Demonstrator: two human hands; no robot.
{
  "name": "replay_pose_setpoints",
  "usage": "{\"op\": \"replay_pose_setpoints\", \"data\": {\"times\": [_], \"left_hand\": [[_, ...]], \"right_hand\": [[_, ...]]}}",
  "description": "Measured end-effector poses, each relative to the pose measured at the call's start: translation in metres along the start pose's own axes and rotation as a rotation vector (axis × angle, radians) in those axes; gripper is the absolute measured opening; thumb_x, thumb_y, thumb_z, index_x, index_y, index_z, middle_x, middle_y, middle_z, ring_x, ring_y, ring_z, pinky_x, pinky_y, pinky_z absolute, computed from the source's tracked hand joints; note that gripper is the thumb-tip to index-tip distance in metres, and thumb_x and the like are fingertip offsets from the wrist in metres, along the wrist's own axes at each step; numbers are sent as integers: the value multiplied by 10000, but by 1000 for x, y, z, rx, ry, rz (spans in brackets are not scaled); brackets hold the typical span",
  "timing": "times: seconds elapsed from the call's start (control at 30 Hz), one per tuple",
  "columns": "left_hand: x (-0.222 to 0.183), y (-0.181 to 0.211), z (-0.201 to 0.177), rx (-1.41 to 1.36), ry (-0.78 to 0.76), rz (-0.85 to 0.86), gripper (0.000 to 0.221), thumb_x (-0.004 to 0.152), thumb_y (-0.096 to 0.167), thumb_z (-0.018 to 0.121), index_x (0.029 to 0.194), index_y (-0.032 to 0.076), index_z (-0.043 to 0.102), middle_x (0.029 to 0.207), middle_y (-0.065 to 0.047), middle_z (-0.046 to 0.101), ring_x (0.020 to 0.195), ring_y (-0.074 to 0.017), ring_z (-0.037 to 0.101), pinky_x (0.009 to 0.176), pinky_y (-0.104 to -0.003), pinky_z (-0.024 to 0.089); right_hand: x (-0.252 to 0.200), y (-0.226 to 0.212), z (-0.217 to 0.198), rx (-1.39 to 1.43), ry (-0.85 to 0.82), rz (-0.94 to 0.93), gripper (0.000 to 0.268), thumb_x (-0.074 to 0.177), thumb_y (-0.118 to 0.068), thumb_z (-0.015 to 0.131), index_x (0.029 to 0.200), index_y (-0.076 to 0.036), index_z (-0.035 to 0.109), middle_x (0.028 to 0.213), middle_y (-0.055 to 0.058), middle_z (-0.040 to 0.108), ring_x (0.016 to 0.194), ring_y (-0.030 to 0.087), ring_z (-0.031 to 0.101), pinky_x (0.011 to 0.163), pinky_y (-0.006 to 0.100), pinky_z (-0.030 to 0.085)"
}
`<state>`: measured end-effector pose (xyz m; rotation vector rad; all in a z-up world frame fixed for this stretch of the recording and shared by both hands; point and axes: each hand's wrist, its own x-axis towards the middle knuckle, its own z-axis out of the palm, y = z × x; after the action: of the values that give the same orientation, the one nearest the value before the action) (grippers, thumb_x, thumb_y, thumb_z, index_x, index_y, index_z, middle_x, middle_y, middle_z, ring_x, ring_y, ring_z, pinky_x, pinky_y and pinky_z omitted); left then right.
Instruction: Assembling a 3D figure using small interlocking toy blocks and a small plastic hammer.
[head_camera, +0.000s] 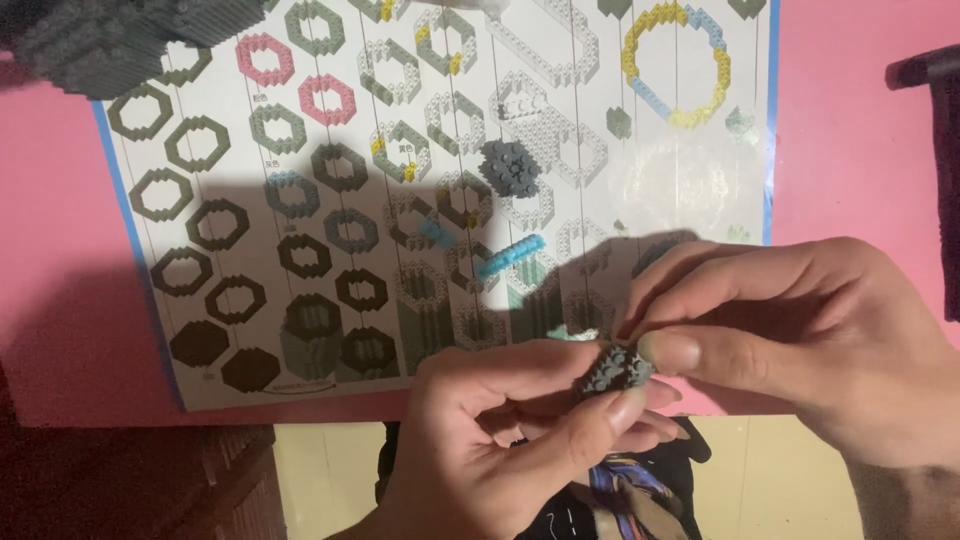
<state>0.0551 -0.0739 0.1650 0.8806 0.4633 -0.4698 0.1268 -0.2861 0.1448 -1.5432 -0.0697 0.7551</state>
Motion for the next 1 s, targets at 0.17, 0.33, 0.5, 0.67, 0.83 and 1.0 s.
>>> {"op": "replay_pose_setpoints", "data": {"times": [0.17,0.33,0.5,0.67,0.83,1.0], "left_hand": [[0,-6,-2,-1,51,-25,213,878,25,781,1003,-146,809,964,-310,857,829,-351,875,837,-392,781],[-1,0,1,-70,93,-53,174,855,-16,788,962,-153,803,946,-354,858,797,-391,877,806,-405,787],[-1,9,2,-104,67,-80,226,873,10,773,990,-181,807,982,-349,852,854,-379,870,844,-391,774],[-5,2,0,-133,215,-133,197,797,-42,821,959,-139,765,921,-413,881,733,-431,896,764,-406,796],[-1,7,0,-98,156,-142,183,820,5,809,926,-143,816,926,-348,875,770,-399,885,792,-403,787],[-1,1,-5,-131,62,-62,166,875,-6,778,972,-141,779,995,-364,829,850,-425,854,847,-426,766]], "right_hand": [[-1,0,1,20,26,57,152,790,-16,841,930,14,893,886,178,908,807,255,851,589,338,722],[-1,0,1,36,23,59,137,791,-18,845,918,11,889,908,174,889,805,260,840,584,331,714],[1,1,4,59,57,85,149,782,-3,846,923,16,889,942,207,889,768,281,848,539,331,699],[3,-3,7,26,35,57,148,775,8,843,915,20,890,909,194,907,825,278,863,642,343,715],[4,-5,9,-59,20,-10,106,789,-1,821,885,11,864,840,157,884,827,273,844,659,350,723],[4,-3,9,-72,49,-24,110,767,21,819,872,32,847,809,166,857,807,284,824,647,361,701]]}}
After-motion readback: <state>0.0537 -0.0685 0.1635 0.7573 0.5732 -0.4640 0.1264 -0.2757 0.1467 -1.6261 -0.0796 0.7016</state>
